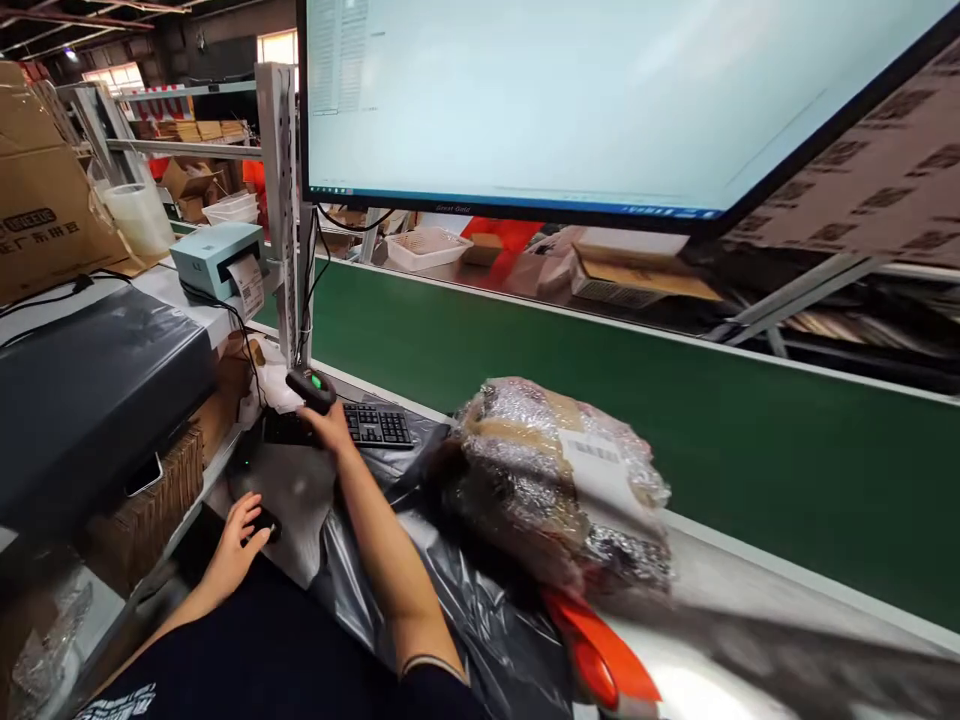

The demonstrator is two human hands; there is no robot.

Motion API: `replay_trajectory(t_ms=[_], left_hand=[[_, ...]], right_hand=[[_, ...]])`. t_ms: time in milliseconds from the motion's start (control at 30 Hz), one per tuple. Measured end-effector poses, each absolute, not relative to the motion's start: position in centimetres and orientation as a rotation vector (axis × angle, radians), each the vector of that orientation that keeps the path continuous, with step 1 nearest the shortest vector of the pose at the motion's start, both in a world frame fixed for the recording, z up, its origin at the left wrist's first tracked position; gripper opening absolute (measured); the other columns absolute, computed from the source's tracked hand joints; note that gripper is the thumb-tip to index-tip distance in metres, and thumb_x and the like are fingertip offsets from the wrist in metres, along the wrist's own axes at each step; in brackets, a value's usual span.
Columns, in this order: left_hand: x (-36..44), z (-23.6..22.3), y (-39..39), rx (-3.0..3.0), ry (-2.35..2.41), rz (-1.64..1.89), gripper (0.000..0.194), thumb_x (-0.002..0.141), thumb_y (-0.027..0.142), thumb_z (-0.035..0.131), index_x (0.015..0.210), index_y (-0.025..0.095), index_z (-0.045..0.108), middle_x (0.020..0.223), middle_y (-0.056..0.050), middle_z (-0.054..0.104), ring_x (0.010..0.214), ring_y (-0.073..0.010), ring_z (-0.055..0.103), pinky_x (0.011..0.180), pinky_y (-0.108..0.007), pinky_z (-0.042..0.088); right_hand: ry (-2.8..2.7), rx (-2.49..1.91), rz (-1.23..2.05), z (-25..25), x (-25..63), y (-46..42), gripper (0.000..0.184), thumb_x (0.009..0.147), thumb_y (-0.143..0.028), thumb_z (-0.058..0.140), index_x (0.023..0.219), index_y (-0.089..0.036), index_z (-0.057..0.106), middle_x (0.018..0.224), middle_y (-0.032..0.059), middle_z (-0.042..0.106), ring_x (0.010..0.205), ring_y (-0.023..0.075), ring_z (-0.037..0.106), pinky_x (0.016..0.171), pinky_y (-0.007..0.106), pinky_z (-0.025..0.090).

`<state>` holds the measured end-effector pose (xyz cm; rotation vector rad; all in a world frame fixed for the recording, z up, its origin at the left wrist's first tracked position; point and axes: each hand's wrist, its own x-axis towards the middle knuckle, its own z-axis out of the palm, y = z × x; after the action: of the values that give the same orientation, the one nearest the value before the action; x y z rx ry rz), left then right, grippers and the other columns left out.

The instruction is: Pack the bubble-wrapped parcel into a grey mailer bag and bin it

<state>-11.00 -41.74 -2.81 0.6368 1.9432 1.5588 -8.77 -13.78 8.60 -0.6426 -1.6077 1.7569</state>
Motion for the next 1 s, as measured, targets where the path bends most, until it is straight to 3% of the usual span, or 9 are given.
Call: replay_trajectory(t_ms=[67,200,367,533,733,1000], left_hand=[[-11.2,-3.4,-43.4,0.589,1.959,1.572,0.064,0.084,0.057,0.074,0.137,0.023,0.064,0.163,-0.021,0.049,0.136,-0.0367,0.065,0.11,-0.055,0.055],[-11.3,-4.9,-46.0,0.499,1.979,1.634,0.064,0.081,0.061,0.078,0.13,0.022,0.068,0.157,-0.021,0.055,0.126,-0.0344,0.071,0.102,-0.048,0.061],[-11.6,-5.5,-47.8,0.377,2.072,1.731,0.071,0.081,0.072,0.075,0.13,0.021,0.067,0.156,-0.02,0.056,0.121,-0.0311,0.074,0.099,-0.042,0.062],[-12.2,-4.6,-48.1,0.296,2.138,1.778,0.073,0.082,0.074,0.074,0.13,0.019,0.065,0.147,-0.02,0.063,0.121,-0.0305,0.073,0.108,-0.046,0.059],[-10.7,-4.1,-45.5,0.452,2.053,1.716,0.066,0.085,0.07,0.074,0.127,0.019,0.069,0.155,-0.021,0.056,0.117,-0.0291,0.075,0.099,-0.042,0.063],[-8.9,-6.1,-43.5,0.636,2.018,1.7,0.058,0.091,0.067,0.07,0.128,0.022,0.074,0.158,-0.021,0.055,0.114,-0.0291,0.076,0.095,-0.043,0.066]], right_hand=[[-1.633,-0.564,1.754,12.9,-11.3,-10.6,0.034,0.065,-0.036,0.082,0.088,-0.017,0.067,0.061,-0.0042,0.06,0.054,0.0111,0.052,0.055,0.024,0.044],[-1.727,-0.589,1.708,17.2,-15.3,-8.6,0.026,0.072,-0.028,0.078,0.09,-0.014,0.067,0.05,-0.0075,0.053,0.047,0.01,0.048,0.052,0.024,0.039],[-1.673,-0.652,1.706,16.6,-16.5,-8.6,0.042,0.074,-0.03,0.08,0.11,-0.011,0.068,0.049,-0.0112,0.052,0.045,0.0092,0.045,0.051,0.023,0.037],[-1.669,-0.682,1.725,15.3,-15.6,-8.2,0.035,0.074,-0.034,0.083,0.098,-0.013,0.069,0.049,-0.01,0.051,0.046,0.0083,0.044,0.05,0.024,0.036],[-1.661,-0.659,1.737,14.9,-14.2,-7.8,0.036,0.072,-0.039,0.083,0.092,-0.015,0.067,0.049,-0.0091,0.051,0.046,0.0083,0.045,0.05,0.024,0.035],[-1.655,-0.65,1.71,15.2,-12.1,-7.1,0.05,0.052,-0.052,0.086,0.084,-0.02,0.066,0.053,-0.0085,0.055,0.051,0.011,0.047,0.054,0.027,0.041]])
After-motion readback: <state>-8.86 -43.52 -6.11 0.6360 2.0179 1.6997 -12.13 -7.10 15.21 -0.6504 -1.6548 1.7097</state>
